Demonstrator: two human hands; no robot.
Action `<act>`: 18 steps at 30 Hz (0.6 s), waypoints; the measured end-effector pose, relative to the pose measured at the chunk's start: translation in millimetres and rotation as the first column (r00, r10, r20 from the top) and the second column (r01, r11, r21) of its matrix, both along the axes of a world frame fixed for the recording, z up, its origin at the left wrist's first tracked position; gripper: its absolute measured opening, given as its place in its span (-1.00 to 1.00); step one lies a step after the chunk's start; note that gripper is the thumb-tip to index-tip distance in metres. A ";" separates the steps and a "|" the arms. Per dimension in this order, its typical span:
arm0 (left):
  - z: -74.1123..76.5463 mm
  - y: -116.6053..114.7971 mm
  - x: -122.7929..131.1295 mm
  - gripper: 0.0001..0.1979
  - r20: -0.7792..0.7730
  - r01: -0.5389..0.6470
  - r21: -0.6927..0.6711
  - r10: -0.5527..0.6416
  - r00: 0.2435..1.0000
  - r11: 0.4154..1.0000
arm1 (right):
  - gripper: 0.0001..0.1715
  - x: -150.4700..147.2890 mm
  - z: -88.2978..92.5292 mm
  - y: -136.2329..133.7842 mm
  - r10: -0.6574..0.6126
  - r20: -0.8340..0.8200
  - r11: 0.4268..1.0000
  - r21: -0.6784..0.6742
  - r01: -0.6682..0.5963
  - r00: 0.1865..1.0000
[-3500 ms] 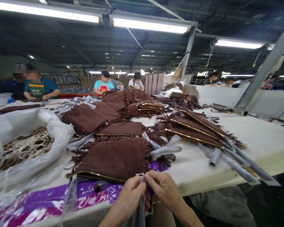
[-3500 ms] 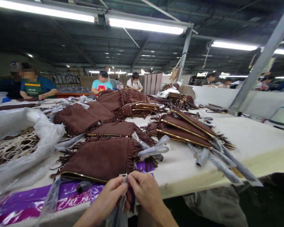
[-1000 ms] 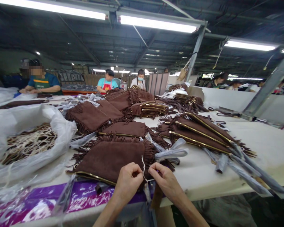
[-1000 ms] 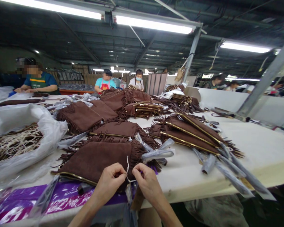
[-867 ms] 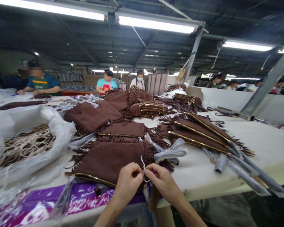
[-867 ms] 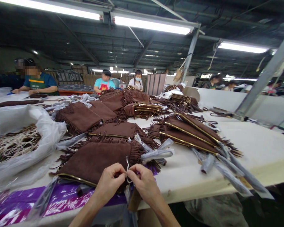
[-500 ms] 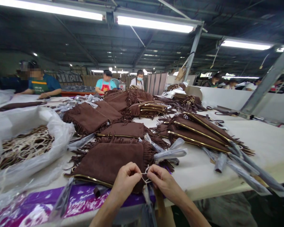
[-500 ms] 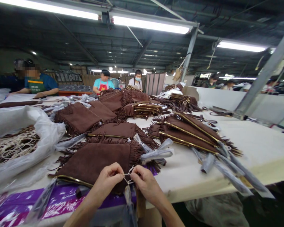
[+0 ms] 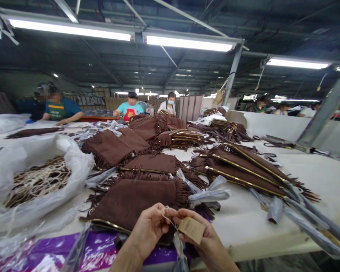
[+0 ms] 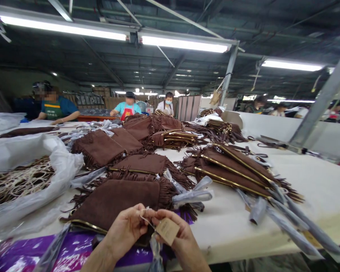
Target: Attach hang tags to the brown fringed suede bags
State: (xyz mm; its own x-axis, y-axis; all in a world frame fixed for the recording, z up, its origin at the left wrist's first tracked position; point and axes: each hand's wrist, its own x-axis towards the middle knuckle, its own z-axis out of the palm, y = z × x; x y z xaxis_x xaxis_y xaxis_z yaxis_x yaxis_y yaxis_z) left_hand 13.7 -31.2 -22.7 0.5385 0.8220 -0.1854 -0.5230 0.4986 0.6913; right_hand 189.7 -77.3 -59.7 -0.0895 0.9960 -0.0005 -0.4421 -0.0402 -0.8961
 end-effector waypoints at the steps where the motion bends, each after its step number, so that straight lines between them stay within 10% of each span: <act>1: -0.7 -1.0 0.0 -0.87 0.017 -0.007 -0.003 0.007 1.000 1.000 | -0.53 -0.7 -3.8 1.4 -0.027 0.078 0.999 0.034 0.024 0.997; 7: -5.0 -6.7 -0.3 -0.85 0.090 -0.075 0.040 0.071 0.993 0.996 | -0.49 -7.1 -5.5 5.5 -0.341 0.573 0.934 0.294 0.202 0.745; 11: -5.5 -8.0 3.7 -0.86 -0.083 -0.087 0.205 0.105 0.991 0.975 | -0.61 -10.8 11.9 1.8 -0.510 0.693 0.821 0.569 0.049 0.510; 14: 5.6 -10.5 4.7 -0.94 -0.365 0.017 0.559 0.227 0.903 0.829 | -0.63 -9.7 16.6 1.9 -0.483 0.724 0.807 0.586 -0.070 0.492; 18: 33.8 -22.8 -14.5 -0.74 -0.523 0.213 0.791 0.452 0.723 0.574 | -0.43 -5.0 4.6 3.0 -0.263 0.695 0.954 0.292 0.072 0.670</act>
